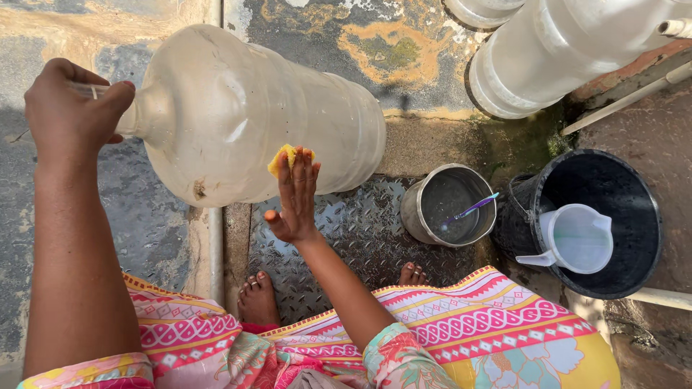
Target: The person cleans a large plastic water bottle using a yellow sponge, scrubbing the exterior and interior before shaking it with water.
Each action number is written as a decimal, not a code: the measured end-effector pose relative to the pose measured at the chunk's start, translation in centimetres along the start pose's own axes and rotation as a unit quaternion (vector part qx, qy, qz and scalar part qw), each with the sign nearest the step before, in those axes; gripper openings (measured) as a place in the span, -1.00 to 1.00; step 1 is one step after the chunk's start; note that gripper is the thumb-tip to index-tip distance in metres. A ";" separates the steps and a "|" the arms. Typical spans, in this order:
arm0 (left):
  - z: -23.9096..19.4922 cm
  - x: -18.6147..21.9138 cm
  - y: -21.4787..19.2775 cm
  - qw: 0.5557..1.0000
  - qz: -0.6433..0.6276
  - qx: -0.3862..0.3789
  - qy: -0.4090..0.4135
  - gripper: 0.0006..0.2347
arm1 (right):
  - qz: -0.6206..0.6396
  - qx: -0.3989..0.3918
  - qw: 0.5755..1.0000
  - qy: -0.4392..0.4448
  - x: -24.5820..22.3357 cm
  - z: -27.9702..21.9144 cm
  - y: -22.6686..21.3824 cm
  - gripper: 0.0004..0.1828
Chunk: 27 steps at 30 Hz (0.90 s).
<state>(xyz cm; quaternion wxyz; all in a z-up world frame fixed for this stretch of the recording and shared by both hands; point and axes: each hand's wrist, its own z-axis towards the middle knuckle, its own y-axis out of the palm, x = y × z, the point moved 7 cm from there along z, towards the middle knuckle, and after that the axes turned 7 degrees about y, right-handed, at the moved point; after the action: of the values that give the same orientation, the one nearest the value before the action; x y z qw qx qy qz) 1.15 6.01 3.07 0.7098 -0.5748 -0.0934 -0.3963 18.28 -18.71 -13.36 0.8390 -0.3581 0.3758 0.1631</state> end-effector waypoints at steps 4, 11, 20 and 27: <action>-0.5 -0.6 0.0 0.999 -0.031 -0.029 0.033 -0.72 | -0.069 0.131 0.971 0.187 13.2 -0.6 -2.8 0.06; -0.1 -2.3 0.3 1.000 0.004 -0.026 0.005 -0.66 | 0.561 0.061 0.654 0.504 34.7 -5.7 0.4 0.42; 0.6 -4.6 -0.1 0.998 -0.013 -0.060 -0.033 -0.60 | 0.599 0.018 0.662 0.450 31.9 -4.0 -2.8 0.45; 0.3 -5.1 -0.1 0.998 0.002 -0.037 -0.042 -0.52 | 0.198 0.099 0.912 0.347 20.2 0.1 -4.7 0.15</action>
<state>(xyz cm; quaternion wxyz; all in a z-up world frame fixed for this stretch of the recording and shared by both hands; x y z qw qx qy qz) -2.29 8.59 0.23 0.6844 -0.6172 -0.1074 -0.3731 34.27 -21.82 -26.16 0.6379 -0.2252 0.7204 0.1531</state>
